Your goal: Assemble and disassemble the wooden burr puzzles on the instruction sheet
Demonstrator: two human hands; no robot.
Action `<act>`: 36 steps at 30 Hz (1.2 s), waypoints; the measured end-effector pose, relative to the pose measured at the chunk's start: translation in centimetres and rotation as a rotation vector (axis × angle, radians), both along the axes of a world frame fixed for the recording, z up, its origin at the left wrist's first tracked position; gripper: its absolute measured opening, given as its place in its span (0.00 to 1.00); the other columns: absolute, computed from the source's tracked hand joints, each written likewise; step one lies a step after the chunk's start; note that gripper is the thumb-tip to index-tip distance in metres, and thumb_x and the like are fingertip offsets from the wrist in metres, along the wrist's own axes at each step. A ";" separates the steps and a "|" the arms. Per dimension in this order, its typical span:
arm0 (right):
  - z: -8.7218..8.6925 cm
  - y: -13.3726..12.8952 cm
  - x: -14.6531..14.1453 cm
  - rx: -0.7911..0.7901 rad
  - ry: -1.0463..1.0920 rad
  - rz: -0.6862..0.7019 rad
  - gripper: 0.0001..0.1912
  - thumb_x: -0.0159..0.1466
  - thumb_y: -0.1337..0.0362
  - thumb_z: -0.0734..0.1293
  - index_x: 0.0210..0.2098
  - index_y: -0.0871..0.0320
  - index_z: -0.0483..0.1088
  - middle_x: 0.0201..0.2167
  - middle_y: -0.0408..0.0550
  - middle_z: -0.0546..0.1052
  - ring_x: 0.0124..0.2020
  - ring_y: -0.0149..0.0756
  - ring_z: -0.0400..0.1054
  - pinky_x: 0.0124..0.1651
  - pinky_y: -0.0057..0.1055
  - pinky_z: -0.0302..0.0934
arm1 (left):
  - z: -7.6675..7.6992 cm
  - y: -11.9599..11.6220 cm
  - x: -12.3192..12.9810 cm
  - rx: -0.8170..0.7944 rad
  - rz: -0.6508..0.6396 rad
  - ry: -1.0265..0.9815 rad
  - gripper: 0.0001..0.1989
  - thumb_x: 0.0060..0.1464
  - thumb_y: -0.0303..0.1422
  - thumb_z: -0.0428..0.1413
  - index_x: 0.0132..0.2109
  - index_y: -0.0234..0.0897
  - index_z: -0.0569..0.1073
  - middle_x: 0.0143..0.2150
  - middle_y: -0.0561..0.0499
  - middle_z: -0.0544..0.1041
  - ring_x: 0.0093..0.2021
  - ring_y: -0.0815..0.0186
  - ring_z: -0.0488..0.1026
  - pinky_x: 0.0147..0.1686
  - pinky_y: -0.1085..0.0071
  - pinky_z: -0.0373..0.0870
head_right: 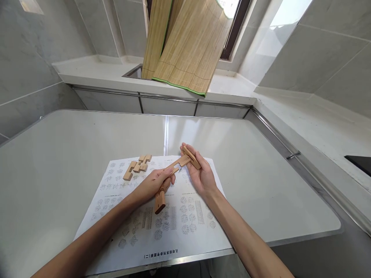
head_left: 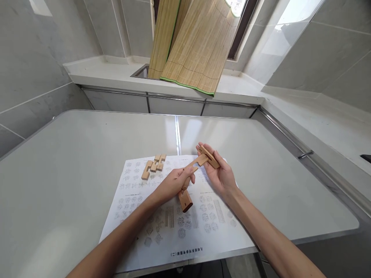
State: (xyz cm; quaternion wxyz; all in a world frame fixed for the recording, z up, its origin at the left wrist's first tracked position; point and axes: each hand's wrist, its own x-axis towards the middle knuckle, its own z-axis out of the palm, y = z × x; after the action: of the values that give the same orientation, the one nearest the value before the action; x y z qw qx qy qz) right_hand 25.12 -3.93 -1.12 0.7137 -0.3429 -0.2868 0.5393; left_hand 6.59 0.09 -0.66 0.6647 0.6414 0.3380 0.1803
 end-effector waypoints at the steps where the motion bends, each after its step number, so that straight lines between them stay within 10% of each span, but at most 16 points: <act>1: 0.0 0.0 0.0 0.006 -0.015 -0.005 0.14 0.69 0.53 0.72 0.49 0.51 0.82 0.64 0.45 0.77 0.72 0.45 0.63 0.77 0.47 0.55 | 0.0 0.0 0.0 0.001 -0.001 0.008 0.29 0.67 0.59 0.46 0.34 0.38 0.72 0.19 0.59 0.57 0.20 0.69 0.55 0.23 0.73 0.59; 36: -1.0 -0.1 0.1 -0.020 -0.099 0.093 0.16 0.73 0.51 0.67 0.58 0.42 0.78 0.71 0.40 0.69 0.73 0.47 0.61 0.75 0.49 0.58 | -0.2 -0.5 0.6 0.051 0.093 -0.051 0.27 0.70 0.55 0.44 0.34 0.39 0.70 0.17 0.59 0.64 0.20 0.68 0.59 0.27 0.71 0.61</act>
State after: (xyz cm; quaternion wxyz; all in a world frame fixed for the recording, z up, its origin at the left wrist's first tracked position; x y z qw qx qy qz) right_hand 25.21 -4.03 -2.09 0.6693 -0.3625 -0.3320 0.5571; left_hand 7.16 -0.41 -0.86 0.6475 0.6369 0.3457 0.2359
